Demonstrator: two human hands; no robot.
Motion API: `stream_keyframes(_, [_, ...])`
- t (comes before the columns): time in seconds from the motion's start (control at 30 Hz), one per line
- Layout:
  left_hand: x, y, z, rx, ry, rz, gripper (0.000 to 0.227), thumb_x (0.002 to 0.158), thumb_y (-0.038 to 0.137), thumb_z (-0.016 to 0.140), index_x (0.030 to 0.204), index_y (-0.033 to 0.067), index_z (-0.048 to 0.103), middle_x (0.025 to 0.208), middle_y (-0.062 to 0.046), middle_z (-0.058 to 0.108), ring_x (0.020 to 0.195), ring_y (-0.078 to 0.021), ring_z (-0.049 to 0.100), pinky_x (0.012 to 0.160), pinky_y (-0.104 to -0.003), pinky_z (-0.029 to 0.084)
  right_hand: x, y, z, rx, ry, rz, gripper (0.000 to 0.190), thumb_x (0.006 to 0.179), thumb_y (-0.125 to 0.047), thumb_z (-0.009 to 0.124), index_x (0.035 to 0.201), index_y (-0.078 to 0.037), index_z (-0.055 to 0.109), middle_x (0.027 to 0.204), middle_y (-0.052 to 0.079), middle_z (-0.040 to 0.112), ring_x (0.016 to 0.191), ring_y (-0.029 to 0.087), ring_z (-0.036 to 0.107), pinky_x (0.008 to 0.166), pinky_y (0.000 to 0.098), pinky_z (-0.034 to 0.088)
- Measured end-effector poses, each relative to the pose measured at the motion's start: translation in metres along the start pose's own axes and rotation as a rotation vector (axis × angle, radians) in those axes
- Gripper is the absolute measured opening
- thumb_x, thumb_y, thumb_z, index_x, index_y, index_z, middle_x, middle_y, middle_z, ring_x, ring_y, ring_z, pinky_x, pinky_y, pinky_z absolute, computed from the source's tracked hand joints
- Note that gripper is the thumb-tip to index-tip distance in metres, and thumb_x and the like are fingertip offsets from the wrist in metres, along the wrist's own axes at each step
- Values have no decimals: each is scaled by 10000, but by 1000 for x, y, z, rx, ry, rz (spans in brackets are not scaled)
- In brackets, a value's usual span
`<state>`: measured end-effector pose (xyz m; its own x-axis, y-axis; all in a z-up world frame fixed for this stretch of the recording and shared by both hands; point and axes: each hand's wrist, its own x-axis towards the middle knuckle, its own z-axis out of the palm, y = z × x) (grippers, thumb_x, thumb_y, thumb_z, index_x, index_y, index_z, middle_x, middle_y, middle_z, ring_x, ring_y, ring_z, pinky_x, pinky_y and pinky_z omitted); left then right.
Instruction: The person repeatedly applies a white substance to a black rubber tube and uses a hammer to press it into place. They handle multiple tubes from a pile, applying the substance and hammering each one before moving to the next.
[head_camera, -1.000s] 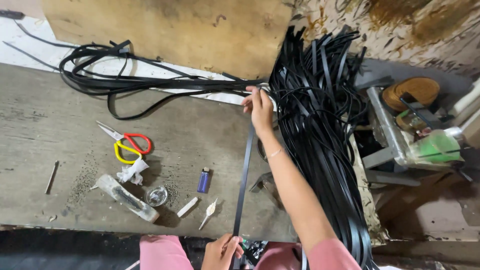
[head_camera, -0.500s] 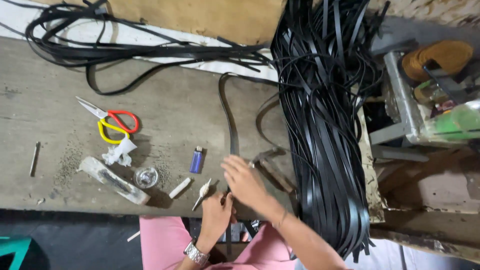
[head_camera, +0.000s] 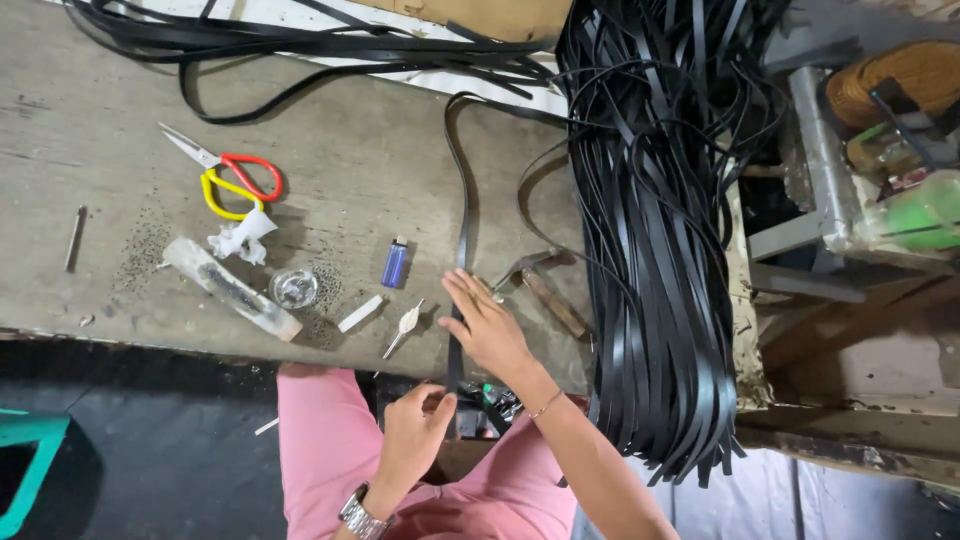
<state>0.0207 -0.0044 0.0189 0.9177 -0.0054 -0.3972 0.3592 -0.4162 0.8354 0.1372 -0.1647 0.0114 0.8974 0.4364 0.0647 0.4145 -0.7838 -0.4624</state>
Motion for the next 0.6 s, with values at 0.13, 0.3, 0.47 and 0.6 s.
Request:
stream_keyframes(0.13, [-11,25,-6,-162,71,-25,308,894,329,639,941,62,785,601,1,778,550,-78,721,663,-238,557,-12,-9,2,-369,527,-324,237,958,-203,770,1142,-58,734,1218,56,728,1190,179,643,872,286,604])
stream_keyframes(0.3, [-7,23,-2,-217,120,-39,276,910,300,641,944,63,780,696,-17,819,556,-100,760,590,-228,555,-35,-13,-5,-204,154,-157,601,1057,-448,472,1464,-8,509,1575,129,452,1509,266,338,1261,423,259])
stream_keyframes(0.47, [-4,-8,3,-157,183,148,325,935,296,627,694,80,651,500,7,624,434,-102,562,479,-257,429,-34,-15,-14,-157,58,-126,721,1045,-550,361,1541,-29,387,1636,116,345,1547,251,240,1279,434,180])
stream_keyframes(0.6, [8,-41,-12,32,448,550,268,1013,243,578,821,78,666,589,22,563,475,-63,433,440,-203,333,-31,-17,-15,-103,57,-85,717,1026,-586,334,1527,-84,439,1626,61,377,1537,215,264,1277,430,167])
